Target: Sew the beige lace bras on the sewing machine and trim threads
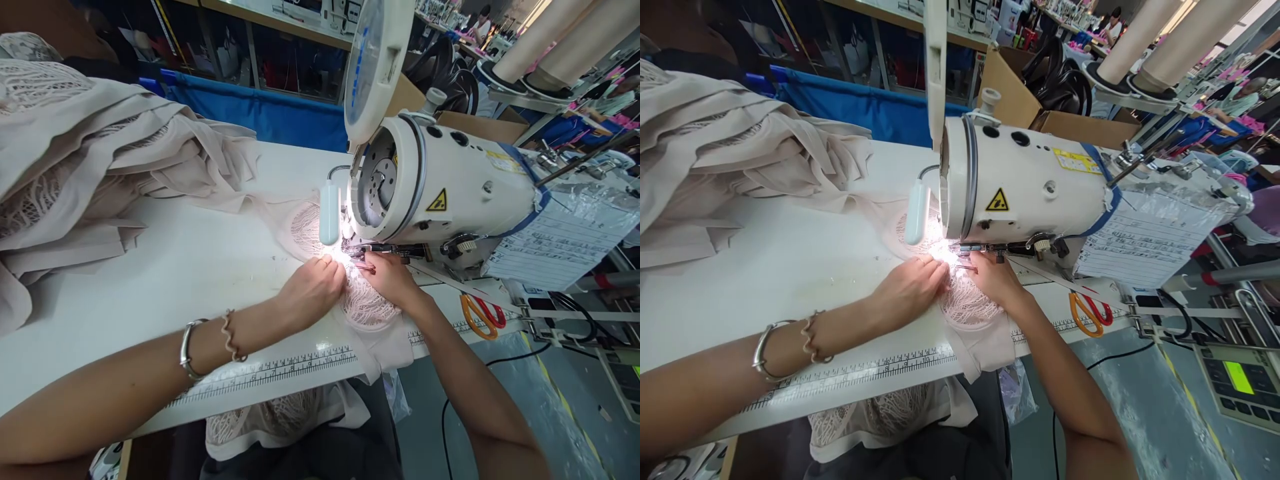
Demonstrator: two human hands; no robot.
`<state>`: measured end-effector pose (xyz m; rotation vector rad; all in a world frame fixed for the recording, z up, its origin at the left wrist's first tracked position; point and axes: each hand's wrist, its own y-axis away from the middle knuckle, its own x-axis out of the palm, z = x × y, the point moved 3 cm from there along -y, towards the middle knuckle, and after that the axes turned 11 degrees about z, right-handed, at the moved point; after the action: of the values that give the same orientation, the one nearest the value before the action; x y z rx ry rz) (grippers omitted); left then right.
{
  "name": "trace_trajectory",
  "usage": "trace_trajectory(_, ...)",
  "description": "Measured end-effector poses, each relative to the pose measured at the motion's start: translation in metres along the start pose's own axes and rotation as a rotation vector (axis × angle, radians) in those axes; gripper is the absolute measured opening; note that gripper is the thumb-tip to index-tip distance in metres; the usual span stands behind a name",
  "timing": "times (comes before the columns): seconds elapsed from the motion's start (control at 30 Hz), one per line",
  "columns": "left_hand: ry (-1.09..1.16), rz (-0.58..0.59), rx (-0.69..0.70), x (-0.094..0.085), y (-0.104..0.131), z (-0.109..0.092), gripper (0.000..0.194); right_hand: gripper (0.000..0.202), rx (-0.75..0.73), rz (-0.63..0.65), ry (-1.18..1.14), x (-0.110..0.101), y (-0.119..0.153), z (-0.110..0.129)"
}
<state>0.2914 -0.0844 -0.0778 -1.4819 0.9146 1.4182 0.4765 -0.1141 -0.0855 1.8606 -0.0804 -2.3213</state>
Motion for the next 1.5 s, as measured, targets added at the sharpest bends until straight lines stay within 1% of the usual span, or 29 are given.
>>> trace_trajectory(0.03,-0.008,0.026,-0.013,0.001,0.001,-0.006,0.031,0.009,0.0,-0.015,-0.011,0.001,0.001,-0.001)
trace_trajectory(0.07,-0.031,0.047,-0.026,0.002,0.002,-0.012,0.034,0.013,-0.023,-0.034,-0.019,0.001,0.002,-0.001)
trace_trajectory(0.17,-0.115,0.067,-0.042,0.006,0.004,-0.023,0.041,0.041,-0.175,-0.081,-0.003,0.002,0.008,0.0)
trace_trajectory(0.23,-0.121,0.081,-0.035,0.008,0.005,-0.023,0.042,0.053,-0.248,-0.088,0.045,0.002,0.012,0.001)
trace_trajectory(0.33,-0.092,0.078,-0.012,0.011,0.006,-0.015,0.043,0.06,-0.255,-0.092,0.113,0.001,0.014,0.003)
trace_trajectory(0.47,-0.022,0.025,0.041,0.012,0.006,0.003,0.042,0.058,-0.235,-0.093,0.14,0.002,0.014,0.006)
trace_trajectory(0.63,0.049,-0.039,0.118,0.013,0.005,0.025,0.035,0.049,-0.232,-0.105,0.153,0.003,0.013,0.008)
trace_trajectory(0.73,0.08,-0.015,0.158,0.008,0.002,0.039,0.032,0.044,-0.235,-0.124,0.149,0.003,0.013,0.009)
trace_trajectory(0.8,0.098,0.025,0.178,0.004,0.0,0.048,0.034,0.042,-0.232,-0.127,0.137,0.004,0.014,0.01)
trace_trajectory(0.87,0.095,0.036,0.186,-0.002,-0.002,0.053,0.035,0.041,-0.221,-0.124,0.124,0.005,0.014,0.011)
trace_trajectory(0.93,0.065,0.008,0.149,-0.005,-0.003,0.051,0.035,0.043,-0.21,-0.12,0.113,0.006,0.013,0.011)
trace_trajectory(1.0,0.064,-0.051,0.108,-0.005,-0.004,0.042,0.035,0.047,-0.2,-0.123,0.099,0.008,0.013,0.012)
trace_trajectory(1.1,0.219,-0.129,0.11,0.0,-0.001,0.021,0.03,0.049,-0.217,-0.138,0.057,0.008,0.013,0.012)
trace_trajectory(1.13,0.273,-0.132,0.122,0.003,0.0,0.015,0.027,0.049,-0.233,-0.147,0.025,0.008,0.013,0.011)
trace_trajectory(1.2,0.328,-0.098,0.133,0.007,0.002,0.009,0.021,0.048,-0.277,-0.172,-0.065,0.008,0.015,0.008)
trace_trajectory(1.27,0.337,-0.058,0.158,0.009,0.003,0.008,0.02,0.047,-0.327,-0.212,-0.155,0.007,0.017,0.004)
trace_trajectory(1.33,0.367,-0.044,0.193,0.008,0.003,0.012,0.024,0.041,-0.375,-0.251,-0.198,0.006,0.019,0.001)
trace_trajectory(1.4,0.404,-0.042,0.222,0.007,0.003,0.016,0.026,0.034,-0.407,-0.28,-0.188,0.005,0.021,0.0)
trace_trajectory(1.5,0.43,-0.035,0.209,0.007,0.0,0.021,0.03,0.032,-0.43,-0.296,-0.123,0.002,0.022,0.003)
